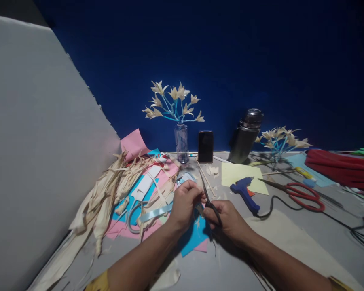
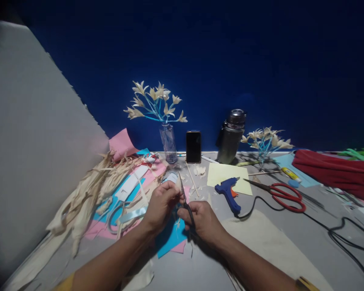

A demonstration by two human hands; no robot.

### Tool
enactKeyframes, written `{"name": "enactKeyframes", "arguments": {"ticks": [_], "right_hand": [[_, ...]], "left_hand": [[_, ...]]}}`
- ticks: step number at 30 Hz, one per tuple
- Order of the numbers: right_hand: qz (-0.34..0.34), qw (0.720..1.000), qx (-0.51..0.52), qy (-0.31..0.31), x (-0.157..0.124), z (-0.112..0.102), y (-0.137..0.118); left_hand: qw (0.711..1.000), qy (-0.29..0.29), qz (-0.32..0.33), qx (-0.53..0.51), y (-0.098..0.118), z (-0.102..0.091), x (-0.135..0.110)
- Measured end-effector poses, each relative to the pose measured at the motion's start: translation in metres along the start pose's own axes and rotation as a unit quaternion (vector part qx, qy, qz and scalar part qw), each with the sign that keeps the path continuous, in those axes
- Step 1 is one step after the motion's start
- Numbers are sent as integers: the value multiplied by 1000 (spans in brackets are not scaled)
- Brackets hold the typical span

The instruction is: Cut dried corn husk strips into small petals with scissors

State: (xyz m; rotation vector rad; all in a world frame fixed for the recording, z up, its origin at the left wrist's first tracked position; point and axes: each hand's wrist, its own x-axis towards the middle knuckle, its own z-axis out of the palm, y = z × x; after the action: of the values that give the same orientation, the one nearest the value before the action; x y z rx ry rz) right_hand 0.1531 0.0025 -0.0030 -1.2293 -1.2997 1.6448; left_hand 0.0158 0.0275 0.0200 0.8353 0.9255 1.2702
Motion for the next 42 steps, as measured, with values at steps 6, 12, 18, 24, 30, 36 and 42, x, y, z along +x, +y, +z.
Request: {"name": "enactKeyframes", "arguments": {"ticks": [6, 12, 18, 24, 30, 36, 42], "right_hand": [[9, 1000, -7, 7, 1, -3, 1], [-7, 1000, -14, 19, 2, -9, 3], [-86, 986, 118, 84, 7, -20, -7], [-105, 970, 205, 76, 7, -27, -15], [-122, 980, 101, 118, 6, -31, -14], [-115, 983, 32, 137, -2, -35, -26], [-125, 988, 36, 80, 3, -47, -24]], "left_hand": [[1000, 3, -4, 6, 3, 0, -1], [997, -1, 14, 70, 3, -2, -2], [834, -8, 379, 401, -4, -13, -1], [607, -76, 593, 524, -9, -23, 4], [703, -116, 517, 475, -7, -18, 0], [966, -132, 84, 208, 3, -7, -3], [984, -128, -48, 113, 3, -2, -5]]}}
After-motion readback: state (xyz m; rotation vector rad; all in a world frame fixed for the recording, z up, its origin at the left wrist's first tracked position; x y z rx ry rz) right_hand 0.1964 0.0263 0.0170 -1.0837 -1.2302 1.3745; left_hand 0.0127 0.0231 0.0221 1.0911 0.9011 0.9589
